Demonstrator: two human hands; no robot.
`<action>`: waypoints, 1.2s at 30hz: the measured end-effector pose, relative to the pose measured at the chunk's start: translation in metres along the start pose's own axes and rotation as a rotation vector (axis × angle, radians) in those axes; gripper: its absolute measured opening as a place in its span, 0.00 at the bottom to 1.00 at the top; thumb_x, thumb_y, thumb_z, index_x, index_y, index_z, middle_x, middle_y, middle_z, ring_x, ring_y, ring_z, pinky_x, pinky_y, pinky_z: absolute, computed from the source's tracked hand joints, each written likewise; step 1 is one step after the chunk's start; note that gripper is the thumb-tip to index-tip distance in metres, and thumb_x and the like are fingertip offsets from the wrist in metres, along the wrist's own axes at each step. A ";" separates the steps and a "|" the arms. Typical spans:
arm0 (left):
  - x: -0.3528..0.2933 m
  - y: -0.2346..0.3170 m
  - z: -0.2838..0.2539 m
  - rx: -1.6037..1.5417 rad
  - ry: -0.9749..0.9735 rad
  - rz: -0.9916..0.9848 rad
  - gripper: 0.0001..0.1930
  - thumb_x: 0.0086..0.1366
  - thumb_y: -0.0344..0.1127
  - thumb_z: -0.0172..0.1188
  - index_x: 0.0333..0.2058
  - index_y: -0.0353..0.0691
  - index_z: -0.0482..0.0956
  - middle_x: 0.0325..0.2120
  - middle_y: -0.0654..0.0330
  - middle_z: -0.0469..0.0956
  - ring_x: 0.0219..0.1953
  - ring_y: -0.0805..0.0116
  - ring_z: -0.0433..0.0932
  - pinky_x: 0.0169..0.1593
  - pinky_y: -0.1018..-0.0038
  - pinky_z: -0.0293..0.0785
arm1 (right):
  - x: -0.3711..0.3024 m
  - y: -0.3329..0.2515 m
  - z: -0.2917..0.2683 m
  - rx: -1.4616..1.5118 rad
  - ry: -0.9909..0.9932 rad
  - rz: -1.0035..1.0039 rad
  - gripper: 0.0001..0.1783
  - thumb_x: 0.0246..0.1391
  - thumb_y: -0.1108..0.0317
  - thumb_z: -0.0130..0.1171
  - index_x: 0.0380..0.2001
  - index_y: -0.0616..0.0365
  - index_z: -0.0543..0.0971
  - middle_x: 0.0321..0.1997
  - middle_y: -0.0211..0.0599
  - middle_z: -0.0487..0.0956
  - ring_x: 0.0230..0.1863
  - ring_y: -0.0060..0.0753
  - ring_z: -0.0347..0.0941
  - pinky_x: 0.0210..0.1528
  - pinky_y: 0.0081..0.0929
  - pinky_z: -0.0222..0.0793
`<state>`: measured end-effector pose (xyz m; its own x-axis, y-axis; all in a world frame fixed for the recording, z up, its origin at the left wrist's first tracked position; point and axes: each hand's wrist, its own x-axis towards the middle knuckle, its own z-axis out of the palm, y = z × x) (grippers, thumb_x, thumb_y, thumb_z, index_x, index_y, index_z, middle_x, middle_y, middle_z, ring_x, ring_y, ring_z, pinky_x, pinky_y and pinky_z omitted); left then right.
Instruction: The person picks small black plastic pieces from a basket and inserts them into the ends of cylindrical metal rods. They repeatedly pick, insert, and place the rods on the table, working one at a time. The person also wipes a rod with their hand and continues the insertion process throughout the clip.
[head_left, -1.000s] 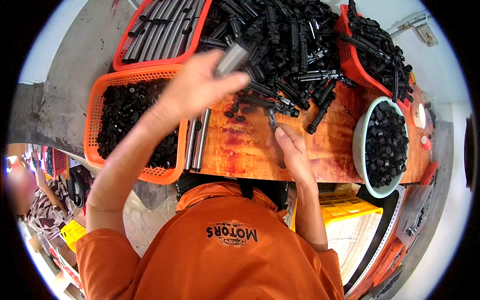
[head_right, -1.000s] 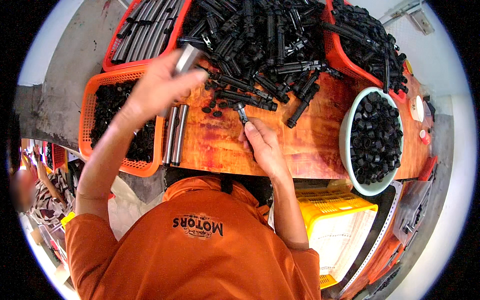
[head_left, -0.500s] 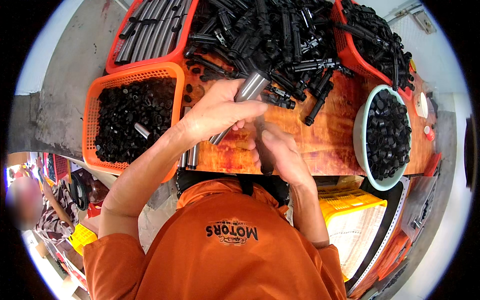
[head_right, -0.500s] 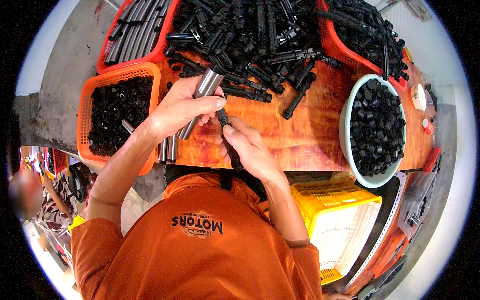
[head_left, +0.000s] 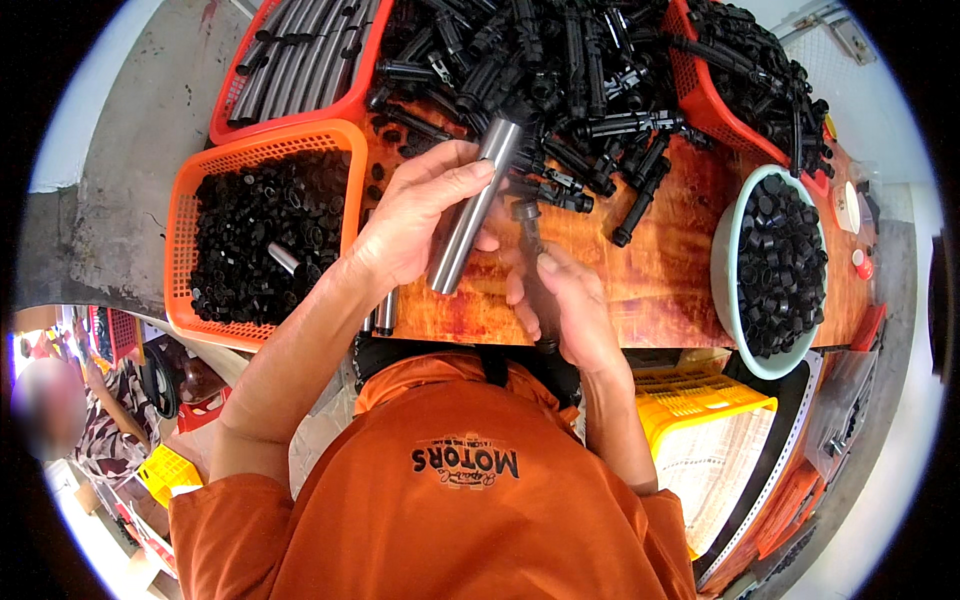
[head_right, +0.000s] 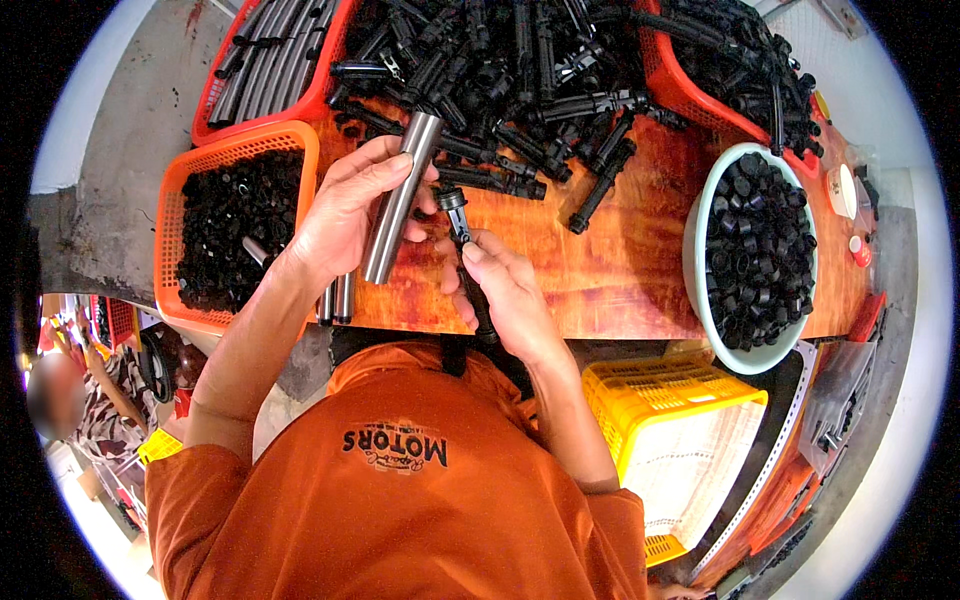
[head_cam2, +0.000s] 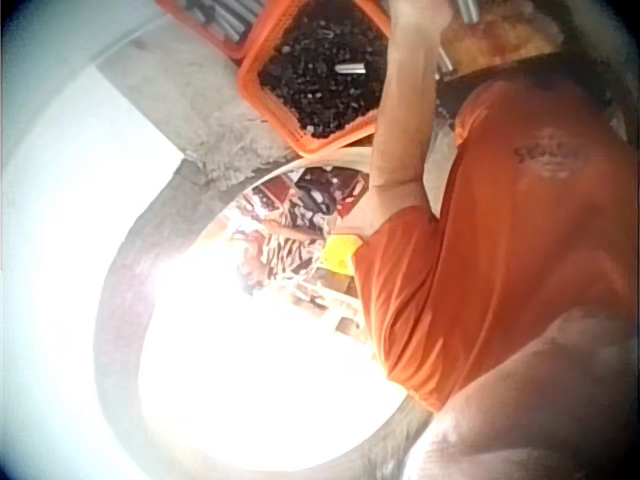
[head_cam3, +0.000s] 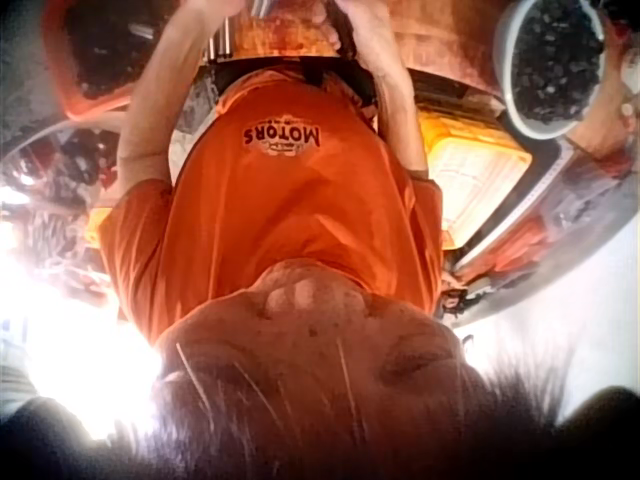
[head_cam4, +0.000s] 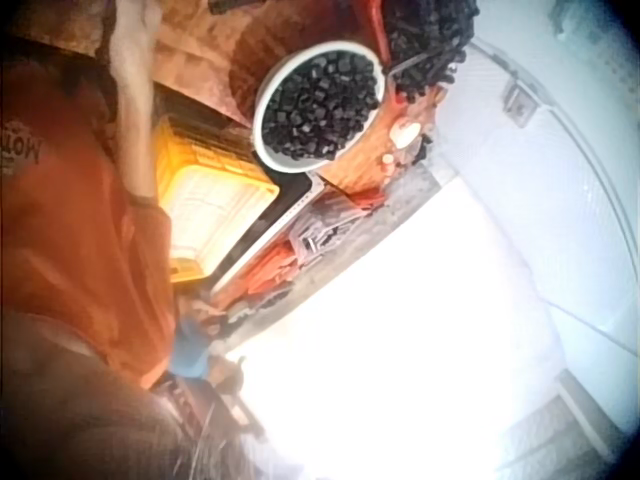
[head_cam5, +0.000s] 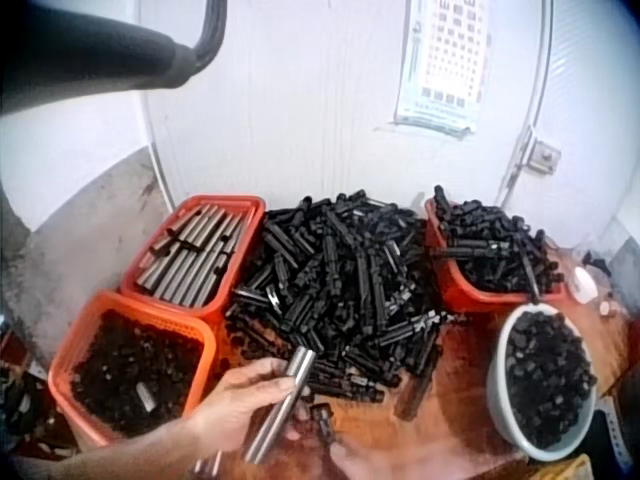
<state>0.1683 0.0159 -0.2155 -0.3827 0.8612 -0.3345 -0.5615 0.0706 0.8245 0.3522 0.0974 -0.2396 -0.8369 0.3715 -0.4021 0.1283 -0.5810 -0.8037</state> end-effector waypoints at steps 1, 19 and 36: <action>-0.002 0.003 0.004 -0.004 0.026 -0.020 0.17 0.64 0.37 0.58 0.48 0.35 0.69 0.34 0.57 0.77 0.28 0.73 0.78 0.30 0.78 0.78 | 0.000 0.000 0.000 0.005 0.004 -0.003 0.20 0.65 0.57 0.44 0.46 0.63 0.73 0.27 0.28 0.72 0.19 0.18 0.64 0.19 0.17 0.57; -0.006 -0.008 0.006 0.068 -0.018 0.005 0.10 0.63 0.32 0.60 0.41 0.39 0.73 0.31 0.57 0.80 0.22 0.81 0.72 0.25 0.83 0.72 | 0.006 0.001 0.004 0.025 -0.067 0.003 0.19 0.59 0.60 0.45 0.45 0.63 0.74 0.32 0.32 0.78 0.25 0.20 0.70 0.25 0.19 0.66; -0.004 -0.017 0.001 0.080 -0.026 0.026 0.08 0.63 0.31 0.59 0.39 0.38 0.72 0.30 0.58 0.78 0.22 0.78 0.73 0.27 0.76 0.78 | 0.005 -0.006 0.008 -0.259 -0.055 0.019 0.25 0.64 0.52 0.38 0.45 0.63 0.75 0.23 0.26 0.67 0.21 0.19 0.60 0.23 0.20 0.55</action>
<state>0.1801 0.0117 -0.2279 -0.3769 0.8758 -0.3015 -0.4911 0.0870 0.8667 0.3435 0.0968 -0.2337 -0.8598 0.3183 -0.3994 0.2702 -0.3802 -0.8846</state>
